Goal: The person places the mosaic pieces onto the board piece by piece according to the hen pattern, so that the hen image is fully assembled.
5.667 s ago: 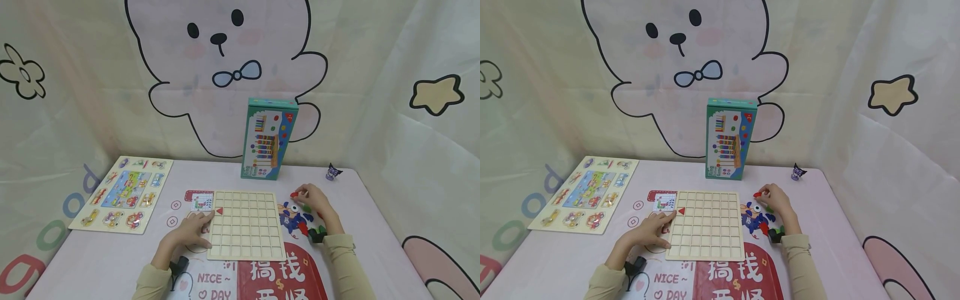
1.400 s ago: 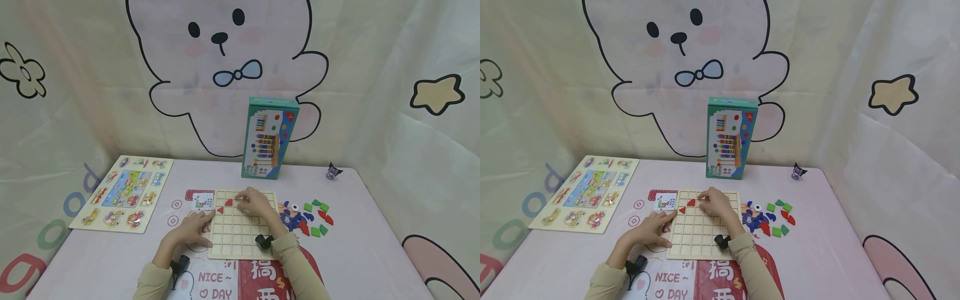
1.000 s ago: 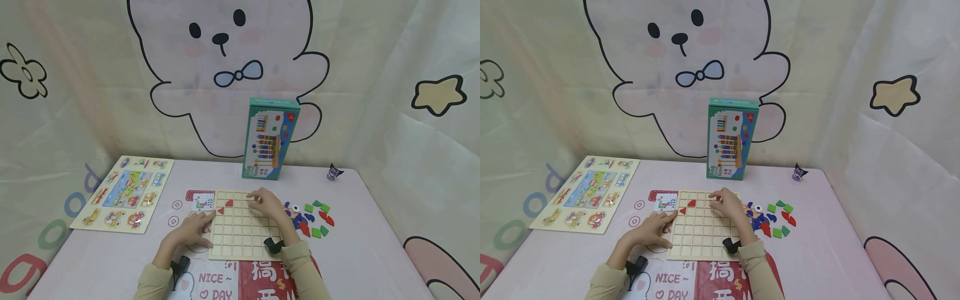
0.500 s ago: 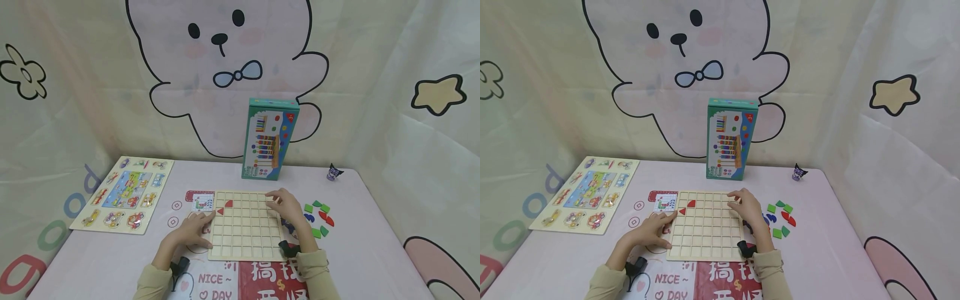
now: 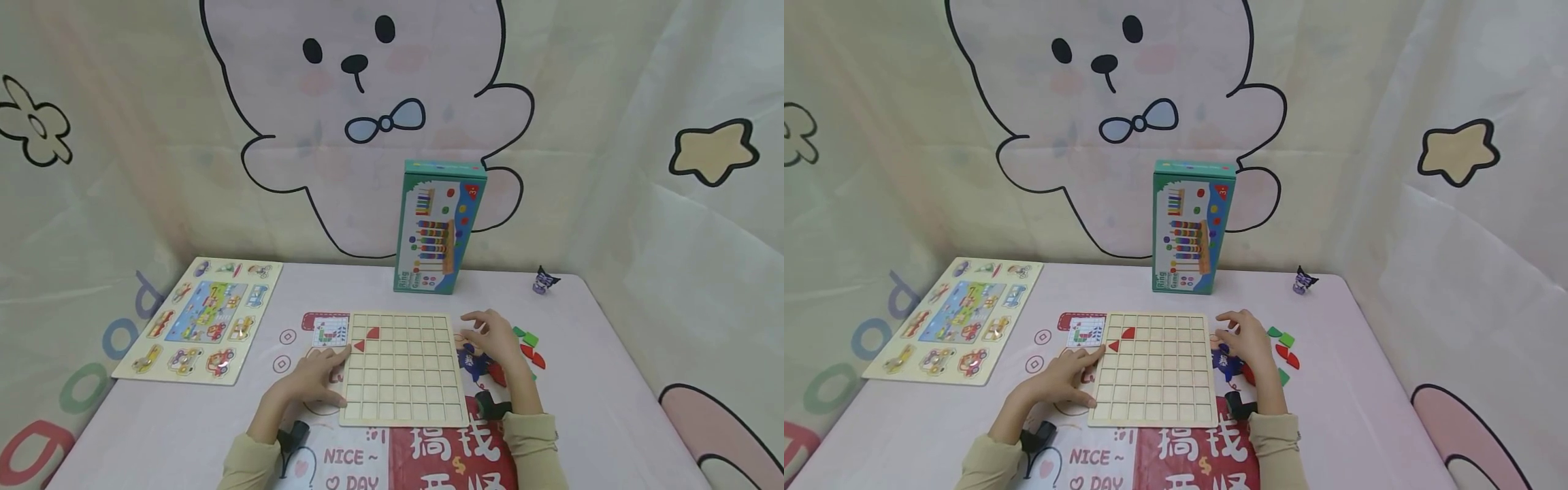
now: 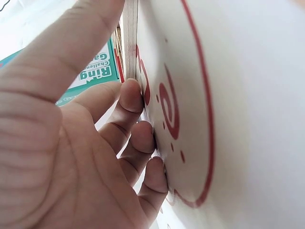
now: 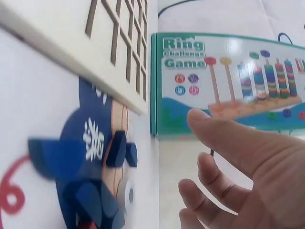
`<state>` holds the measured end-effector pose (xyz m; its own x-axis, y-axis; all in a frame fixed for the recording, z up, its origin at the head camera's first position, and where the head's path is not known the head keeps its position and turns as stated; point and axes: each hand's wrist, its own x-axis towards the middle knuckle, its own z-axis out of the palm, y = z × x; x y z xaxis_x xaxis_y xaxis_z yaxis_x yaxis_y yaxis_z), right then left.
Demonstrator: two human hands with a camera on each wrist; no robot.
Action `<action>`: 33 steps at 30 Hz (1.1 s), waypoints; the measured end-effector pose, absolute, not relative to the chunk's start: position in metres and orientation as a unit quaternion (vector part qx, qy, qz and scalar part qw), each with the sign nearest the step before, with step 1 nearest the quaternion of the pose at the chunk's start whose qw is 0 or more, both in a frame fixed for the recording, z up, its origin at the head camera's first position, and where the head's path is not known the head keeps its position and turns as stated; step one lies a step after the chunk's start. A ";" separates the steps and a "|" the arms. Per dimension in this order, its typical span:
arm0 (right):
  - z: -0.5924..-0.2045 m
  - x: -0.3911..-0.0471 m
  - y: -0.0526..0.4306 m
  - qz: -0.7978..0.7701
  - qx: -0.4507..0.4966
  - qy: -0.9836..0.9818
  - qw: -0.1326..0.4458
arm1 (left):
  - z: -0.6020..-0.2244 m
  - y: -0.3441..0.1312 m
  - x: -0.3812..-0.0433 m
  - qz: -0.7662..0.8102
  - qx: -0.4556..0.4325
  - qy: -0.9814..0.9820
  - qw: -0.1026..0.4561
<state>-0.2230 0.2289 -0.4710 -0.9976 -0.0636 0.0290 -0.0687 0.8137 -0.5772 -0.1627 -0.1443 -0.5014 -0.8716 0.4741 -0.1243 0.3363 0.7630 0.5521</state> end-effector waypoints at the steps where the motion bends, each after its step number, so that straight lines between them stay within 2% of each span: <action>1: -0.471 -0.223 0.232 0.302 0.030 -0.953 -0.001 | -0.502 -0.145 -0.162 0.267 0.216 0.930 0.129; 15: -0.476 -0.219 0.258 0.288 -0.015 -0.956 -0.050 | -0.502 -0.145 -0.162 0.263 0.212 0.933 0.127; 33: -0.485 -0.222 0.260 0.248 -0.021 -0.967 -0.059 | -0.498 -0.144 -0.163 0.267 0.213 0.931 0.127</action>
<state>-0.2216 0.2602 -0.4853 -0.9921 0.0117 -0.1250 0.0705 0.8758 -0.4774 -0.1626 -0.1440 -0.4982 -0.8766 0.4652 -0.1236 0.3292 0.7667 0.5512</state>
